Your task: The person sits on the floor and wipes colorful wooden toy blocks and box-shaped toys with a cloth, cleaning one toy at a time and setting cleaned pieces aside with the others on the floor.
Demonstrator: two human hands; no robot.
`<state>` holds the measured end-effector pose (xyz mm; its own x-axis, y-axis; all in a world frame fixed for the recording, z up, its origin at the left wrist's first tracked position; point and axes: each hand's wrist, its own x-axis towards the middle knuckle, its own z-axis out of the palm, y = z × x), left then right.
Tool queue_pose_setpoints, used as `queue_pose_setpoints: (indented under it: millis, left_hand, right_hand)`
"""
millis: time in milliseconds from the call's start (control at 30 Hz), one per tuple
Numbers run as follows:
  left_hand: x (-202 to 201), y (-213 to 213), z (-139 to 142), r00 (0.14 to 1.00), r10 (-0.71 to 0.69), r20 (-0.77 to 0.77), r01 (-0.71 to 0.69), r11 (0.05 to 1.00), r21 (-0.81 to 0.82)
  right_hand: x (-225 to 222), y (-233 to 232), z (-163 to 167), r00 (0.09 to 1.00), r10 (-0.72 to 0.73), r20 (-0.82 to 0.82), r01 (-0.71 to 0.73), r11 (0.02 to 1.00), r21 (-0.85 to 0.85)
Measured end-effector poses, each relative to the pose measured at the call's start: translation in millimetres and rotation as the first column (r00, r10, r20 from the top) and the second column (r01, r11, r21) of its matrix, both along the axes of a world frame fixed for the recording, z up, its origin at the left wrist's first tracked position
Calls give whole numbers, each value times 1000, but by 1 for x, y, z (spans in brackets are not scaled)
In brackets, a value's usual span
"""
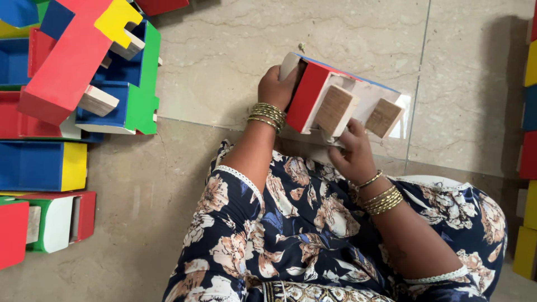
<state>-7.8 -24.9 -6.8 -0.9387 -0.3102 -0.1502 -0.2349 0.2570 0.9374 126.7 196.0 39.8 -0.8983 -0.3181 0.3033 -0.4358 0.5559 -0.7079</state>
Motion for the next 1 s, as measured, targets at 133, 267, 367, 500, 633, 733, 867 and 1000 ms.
queue_pose_setpoints:
  millis: [133,267,367,500,633,733,867,1000]
  left_hand:
    - [0,-4,-3,1000,-17,7,17,1000,24]
    - [1,-2,-7,1000,9,16,-10,1000,28]
    - [1,-2,-9,999,38,17,-39,999,31]
    - [0,-2,-11,999,51,9,-51,998,29]
    - [0,0,-11,999,34,-33,-33,999,21]
    - [1,3,-12,998,29,-47,-29,1000,2]
    - [4,3,-12,997,62,-49,-62,998,0]
    - [2,0,-7,999,32,-40,-32,999,16]
  right_hand:
    - [2,-9,2,998,6,-58,-1,996,89]
    - [-5,-1,-4,995,-65,-69,78,977,200]
    - [-6,11,-7,965,-253,70,215,914,344]
    - [-2,32,3,958,-285,31,254,893,373]
    - [7,24,4,978,-203,56,192,969,157]
    - [8,8,-1,995,-49,87,43,997,66]
    - [-1,8,-2,951,-161,265,105,971,214]
    - [1,25,13,957,-247,151,157,882,445]
